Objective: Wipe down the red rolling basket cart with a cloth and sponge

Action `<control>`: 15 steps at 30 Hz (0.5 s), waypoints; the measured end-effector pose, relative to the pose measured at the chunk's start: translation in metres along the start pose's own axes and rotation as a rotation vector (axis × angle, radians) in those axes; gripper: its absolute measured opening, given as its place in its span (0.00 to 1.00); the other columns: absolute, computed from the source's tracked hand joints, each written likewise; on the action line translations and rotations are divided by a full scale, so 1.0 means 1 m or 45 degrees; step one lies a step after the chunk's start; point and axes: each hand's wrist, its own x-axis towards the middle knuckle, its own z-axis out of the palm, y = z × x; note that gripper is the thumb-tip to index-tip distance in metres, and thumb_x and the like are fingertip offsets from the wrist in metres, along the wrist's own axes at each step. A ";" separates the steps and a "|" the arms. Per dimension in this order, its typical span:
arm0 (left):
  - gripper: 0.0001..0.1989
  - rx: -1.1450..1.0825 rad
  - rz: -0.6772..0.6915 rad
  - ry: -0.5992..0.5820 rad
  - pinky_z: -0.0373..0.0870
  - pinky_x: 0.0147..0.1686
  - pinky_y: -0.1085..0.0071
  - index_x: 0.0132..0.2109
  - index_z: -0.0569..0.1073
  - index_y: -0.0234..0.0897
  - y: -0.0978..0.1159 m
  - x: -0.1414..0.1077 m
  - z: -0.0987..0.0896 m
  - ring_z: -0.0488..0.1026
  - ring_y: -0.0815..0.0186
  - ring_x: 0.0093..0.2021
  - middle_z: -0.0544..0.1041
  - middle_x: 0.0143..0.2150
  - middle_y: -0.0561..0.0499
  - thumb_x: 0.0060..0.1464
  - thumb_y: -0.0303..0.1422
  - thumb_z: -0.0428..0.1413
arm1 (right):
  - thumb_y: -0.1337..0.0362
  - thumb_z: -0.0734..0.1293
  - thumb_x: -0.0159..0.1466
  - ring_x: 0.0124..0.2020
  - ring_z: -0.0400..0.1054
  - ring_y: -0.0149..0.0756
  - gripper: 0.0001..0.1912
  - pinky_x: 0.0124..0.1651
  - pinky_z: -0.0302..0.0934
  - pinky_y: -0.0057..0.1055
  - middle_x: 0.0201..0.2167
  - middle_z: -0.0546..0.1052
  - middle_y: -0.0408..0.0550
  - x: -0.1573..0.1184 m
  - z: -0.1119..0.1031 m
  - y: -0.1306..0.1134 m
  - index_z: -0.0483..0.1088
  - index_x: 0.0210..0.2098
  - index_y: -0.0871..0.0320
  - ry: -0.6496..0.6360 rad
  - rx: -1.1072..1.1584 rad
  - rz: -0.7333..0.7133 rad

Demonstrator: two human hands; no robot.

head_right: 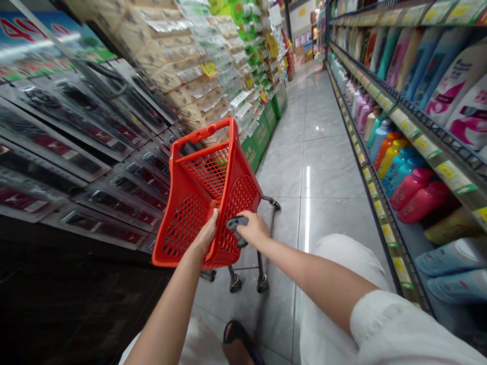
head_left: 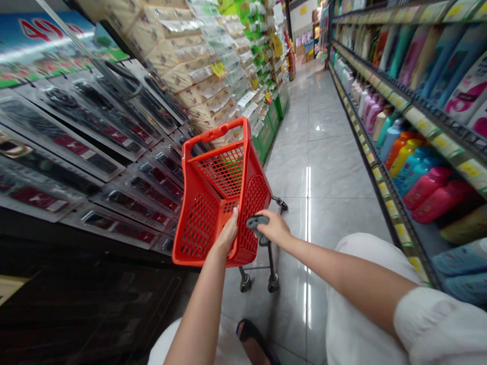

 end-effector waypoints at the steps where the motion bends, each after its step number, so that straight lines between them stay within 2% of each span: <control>1: 0.29 0.003 -0.007 -0.008 0.61 0.63 0.55 0.59 0.72 0.37 0.001 0.000 0.002 0.69 0.54 0.60 0.78 0.54 0.44 0.60 0.51 0.48 | 0.69 0.65 0.56 0.47 0.70 0.36 0.22 0.52 0.64 0.32 0.46 0.76 0.43 0.018 -0.004 0.000 0.72 0.50 0.51 0.125 0.055 0.028; 3: 0.28 -0.015 0.024 -0.041 0.58 0.65 0.57 0.60 0.71 0.37 0.001 0.002 0.004 0.68 0.55 0.61 0.76 0.56 0.44 0.61 0.49 0.48 | 0.70 0.64 0.56 0.51 0.68 0.35 0.27 0.56 0.62 0.33 0.51 0.74 0.45 0.048 -0.009 -0.001 0.68 0.56 0.52 0.265 0.100 -0.010; 6: 0.26 -0.023 0.093 -0.038 0.52 0.67 0.58 0.60 0.70 0.36 -0.002 0.008 0.003 0.66 0.57 0.63 0.75 0.57 0.44 0.63 0.47 0.47 | 0.72 0.63 0.58 0.55 0.65 0.35 0.30 0.60 0.59 0.33 0.55 0.72 0.47 0.062 0.000 -0.007 0.65 0.60 0.52 0.194 0.075 -0.108; 8: 0.26 -0.018 0.130 0.021 0.50 0.68 0.56 0.61 0.69 0.35 -0.004 0.013 0.002 0.65 0.56 0.64 0.76 0.56 0.44 0.63 0.45 0.48 | 0.72 0.61 0.60 0.56 0.64 0.35 0.29 0.60 0.59 0.34 0.56 0.69 0.50 0.047 0.016 -0.012 0.64 0.61 0.53 0.149 0.038 -0.072; 11: 0.27 -0.006 0.139 0.139 0.52 0.67 0.55 0.61 0.69 0.34 -0.006 0.018 0.000 0.65 0.55 0.63 0.78 0.54 0.44 0.61 0.44 0.51 | 0.71 0.60 0.61 0.56 0.64 0.38 0.29 0.59 0.62 0.37 0.58 0.64 0.54 0.000 0.042 -0.018 0.61 0.62 0.55 0.114 -0.013 -0.023; 13: 0.27 -0.003 0.125 0.203 0.56 0.66 0.55 0.60 0.70 0.33 -0.007 0.020 0.000 0.67 0.54 0.62 0.78 0.53 0.43 0.60 0.45 0.52 | 0.71 0.60 0.60 0.56 0.64 0.39 0.29 0.59 0.62 0.39 0.58 0.62 0.55 -0.032 0.053 -0.016 0.60 0.61 0.55 0.040 -0.016 -0.096; 15: 0.27 -0.035 0.106 0.206 0.59 0.64 0.56 0.60 0.71 0.33 -0.007 0.021 0.000 0.68 0.53 0.61 0.79 0.52 0.43 0.59 0.46 0.53 | 0.73 0.61 0.59 0.57 0.63 0.39 0.29 0.59 0.62 0.39 0.58 0.62 0.53 -0.055 0.059 -0.008 0.59 0.60 0.54 -0.021 0.007 -0.181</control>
